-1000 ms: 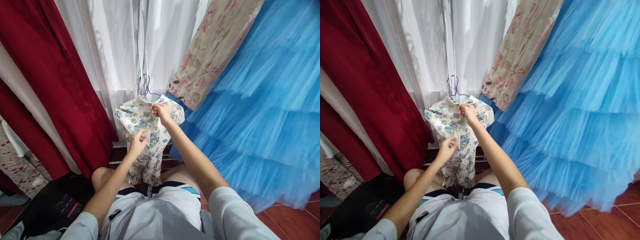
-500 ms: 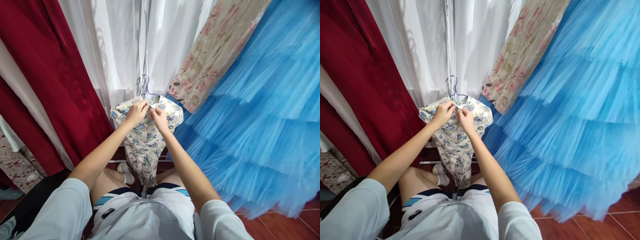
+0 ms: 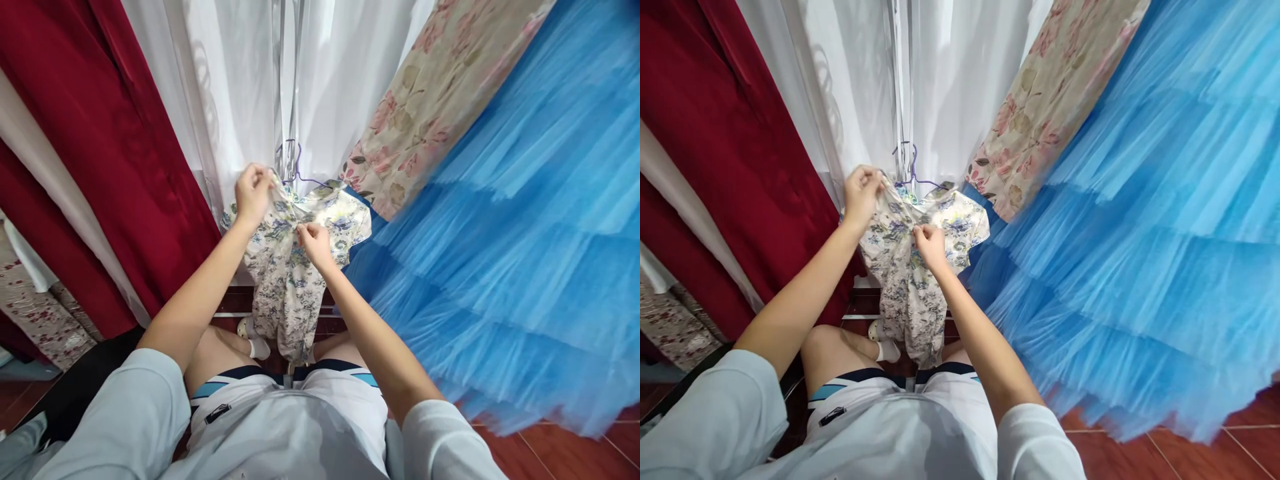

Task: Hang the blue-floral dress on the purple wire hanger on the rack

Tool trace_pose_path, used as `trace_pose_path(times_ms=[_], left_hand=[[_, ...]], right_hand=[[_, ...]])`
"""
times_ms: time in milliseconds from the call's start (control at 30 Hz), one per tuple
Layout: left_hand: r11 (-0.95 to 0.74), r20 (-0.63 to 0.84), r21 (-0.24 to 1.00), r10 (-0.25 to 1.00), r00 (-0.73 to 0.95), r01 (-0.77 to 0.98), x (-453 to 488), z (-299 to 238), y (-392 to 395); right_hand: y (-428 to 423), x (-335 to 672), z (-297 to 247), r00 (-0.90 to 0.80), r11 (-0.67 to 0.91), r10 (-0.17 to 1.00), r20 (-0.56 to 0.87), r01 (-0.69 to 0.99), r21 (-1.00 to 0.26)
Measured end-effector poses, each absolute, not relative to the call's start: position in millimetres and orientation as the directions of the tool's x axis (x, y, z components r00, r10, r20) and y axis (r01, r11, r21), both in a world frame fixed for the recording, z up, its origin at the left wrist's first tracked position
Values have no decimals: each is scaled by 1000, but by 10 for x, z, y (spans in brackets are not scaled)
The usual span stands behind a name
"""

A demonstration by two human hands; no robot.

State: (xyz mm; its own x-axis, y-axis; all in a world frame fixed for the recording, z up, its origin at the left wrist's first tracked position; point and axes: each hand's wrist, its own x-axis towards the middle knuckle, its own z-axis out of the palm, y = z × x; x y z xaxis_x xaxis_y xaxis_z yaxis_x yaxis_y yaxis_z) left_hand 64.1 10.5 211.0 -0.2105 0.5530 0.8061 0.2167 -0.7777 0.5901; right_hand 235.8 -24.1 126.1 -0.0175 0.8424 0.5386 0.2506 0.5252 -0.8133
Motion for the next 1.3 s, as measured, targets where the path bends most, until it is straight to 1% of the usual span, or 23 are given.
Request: trace_pose_path(times_ms=[67,100,167,233,267,400,533,633,700,767,833,900,933,967,1000,1033,1100,1167,1200,1233,1300], left_hand=[[-741,747,649,575,-335,176,322,2116,264],[-702,690,696,598,-407,150,151,2089,332],[-571,504,819,668,-548,57,-146,1955,425],[-424,319,905,736,-598,-38,-312,1721,440],[-364,264,929,769,-582,-59,-333,1574,415],[-249,224,969,889,-400,-10,-68,915,167],[-289,299,954,942,-156,81,429,472,-98],[-383,384,919,923,-3,91,763,441,-206],[-447,443,892,894,60,68,957,523,-265],[-496,490,868,866,95,41,1139,628,-350],[-529,524,849,845,110,22,1313,719,-475],[-592,583,805,803,125,50,1469,786,-622],[-632,619,770,773,142,87,1532,812,-691],[-671,651,730,741,167,129,1580,831,-750],[-699,669,697,714,204,161,1606,845,-792],[-709,664,684,703,257,171,1609,849,-816],[-654,566,747,719,404,119,1542,819,-812],[-532,413,844,723,554,64,1400,721,-768],[-479,336,875,713,616,77,1313,647,-746],[-446,265,887,699,664,116,1221,560,-732],[-440,156,869,678,718,227,1031,372,-733]], right_hand=[[-344,2421,1165,-41,521,846,532,276,-808],[-401,2442,1119,-52,520,847,529,289,-804],[-512,2455,1026,-77,517,850,522,316,-796],[-597,2442,925,-99,512,854,511,337,-790],[-624,2438,871,-105,508,856,505,345,-789],[-615,2574,626,-62,460,880,471,361,-811],[-543,2967,328,46,349,916,400,405,-845],[-580,3239,118,51,261,947,316,446,-856],[-655,3341,35,22,231,962,271,463,-856],[-750,3370,27,-5,233,965,262,468,-852],[-845,3335,99,-41,270,958,284,463,-844],[-929,3248,229,-142,333,943,301,406,-851],[-962,3191,303,-212,351,932,293,335,-874],[-989,3128,375,-272,336,924,270,235,-912],[-1008,3064,440,-313,288,919,239,122,-950],[-1019,3004,495,-335,223,920,205,16,-975],[-1024,2913,578,-332,90,935,127,-124,-988],[-1018,2885,645,-334,1,941,60,-174,-985],[-1015,2898,683,-343,-30,939,36,-183,-983],[-1012,2931,731,-351,-58,936,14,-193,-979],[-1008,3044,857,-353,-92,936,-14,-205,-974]])
